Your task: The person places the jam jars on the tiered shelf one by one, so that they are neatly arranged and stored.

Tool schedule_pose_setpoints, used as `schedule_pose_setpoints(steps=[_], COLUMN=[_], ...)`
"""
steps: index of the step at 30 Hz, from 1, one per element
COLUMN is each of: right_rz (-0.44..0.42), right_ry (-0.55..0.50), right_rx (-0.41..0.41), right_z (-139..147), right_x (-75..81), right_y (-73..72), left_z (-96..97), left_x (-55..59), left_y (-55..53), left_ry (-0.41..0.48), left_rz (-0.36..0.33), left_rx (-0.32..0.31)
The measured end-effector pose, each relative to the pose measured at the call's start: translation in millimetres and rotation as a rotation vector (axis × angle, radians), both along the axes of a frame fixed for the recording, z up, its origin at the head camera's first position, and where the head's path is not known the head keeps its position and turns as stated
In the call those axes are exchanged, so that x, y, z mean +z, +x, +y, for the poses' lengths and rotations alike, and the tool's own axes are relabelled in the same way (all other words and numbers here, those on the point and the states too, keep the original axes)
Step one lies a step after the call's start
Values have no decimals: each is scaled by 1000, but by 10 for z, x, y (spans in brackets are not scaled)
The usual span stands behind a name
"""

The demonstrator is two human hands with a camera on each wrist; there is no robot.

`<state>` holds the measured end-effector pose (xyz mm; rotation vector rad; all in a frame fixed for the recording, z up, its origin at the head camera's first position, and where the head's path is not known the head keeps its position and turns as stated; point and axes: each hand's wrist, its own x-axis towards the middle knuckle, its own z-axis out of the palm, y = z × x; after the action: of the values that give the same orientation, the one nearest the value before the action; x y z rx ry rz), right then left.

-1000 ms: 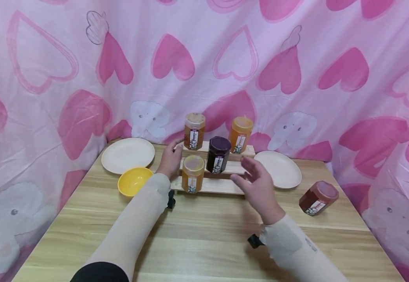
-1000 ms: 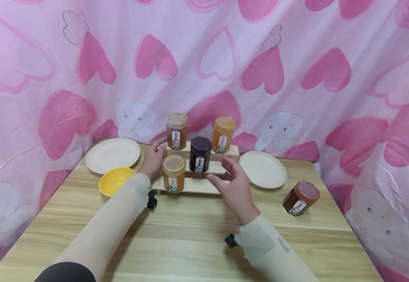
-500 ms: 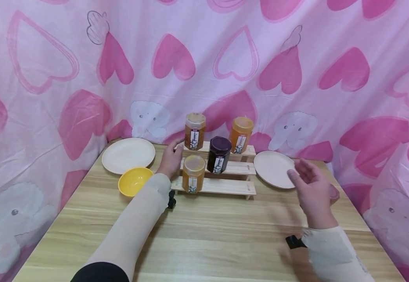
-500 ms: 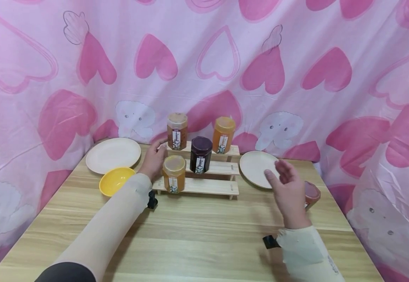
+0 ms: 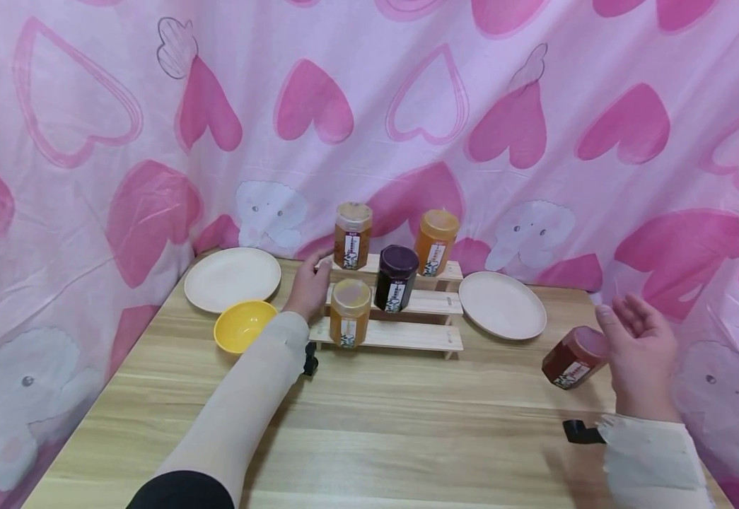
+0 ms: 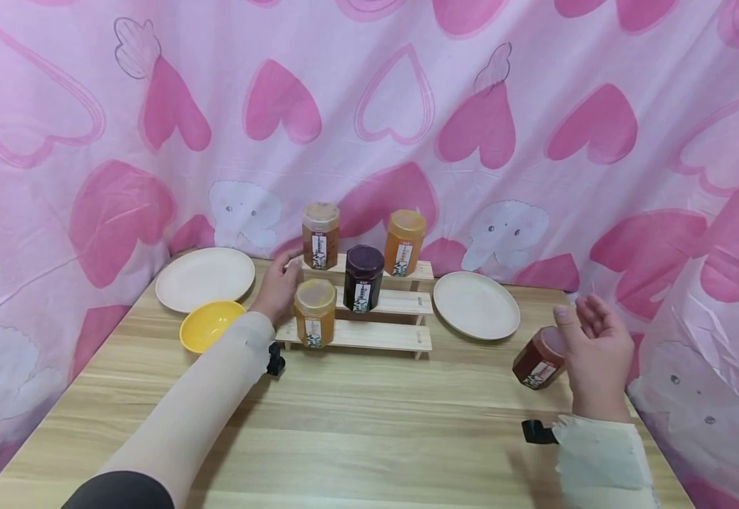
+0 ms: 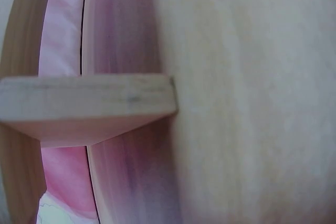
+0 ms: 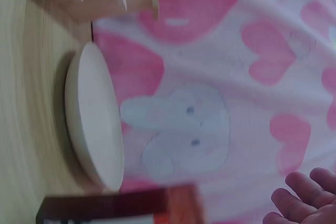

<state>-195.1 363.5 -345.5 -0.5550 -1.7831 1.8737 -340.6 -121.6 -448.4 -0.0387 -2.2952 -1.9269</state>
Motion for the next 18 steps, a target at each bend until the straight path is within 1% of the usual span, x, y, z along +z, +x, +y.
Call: schedule_pose_setpoints(steps=[3, 8, 9, 13, 15, 16, 18], right_rz=[-50, -104, -126, -271, -333, -357, -380], right_ry=[17, 112, 142, 387, 485, 526, 534], right_rx=[1, 74, 89, 176, 225, 246, 284], right_z=[122, 311, 349, 487, 545, 569, 611], right_x=[-70, -205, -235, -369, -439, -467, -524], right_y=[-8, -10, -11, -5, -2, -2, -4], left_z=[2, 7, 8, 1, -3, -5, -10], left_x=[2, 10, 11, 9, 12, 13, 13], left_y=[2, 9, 8, 3, 4, 5, 5], left_ry=[-11, 1, 7, 20, 19, 19, 21], left_rz=[2, 0, -1, -9, -15, -17, -20], left_rx=[6, 3, 0, -1, 2, 2, 4])
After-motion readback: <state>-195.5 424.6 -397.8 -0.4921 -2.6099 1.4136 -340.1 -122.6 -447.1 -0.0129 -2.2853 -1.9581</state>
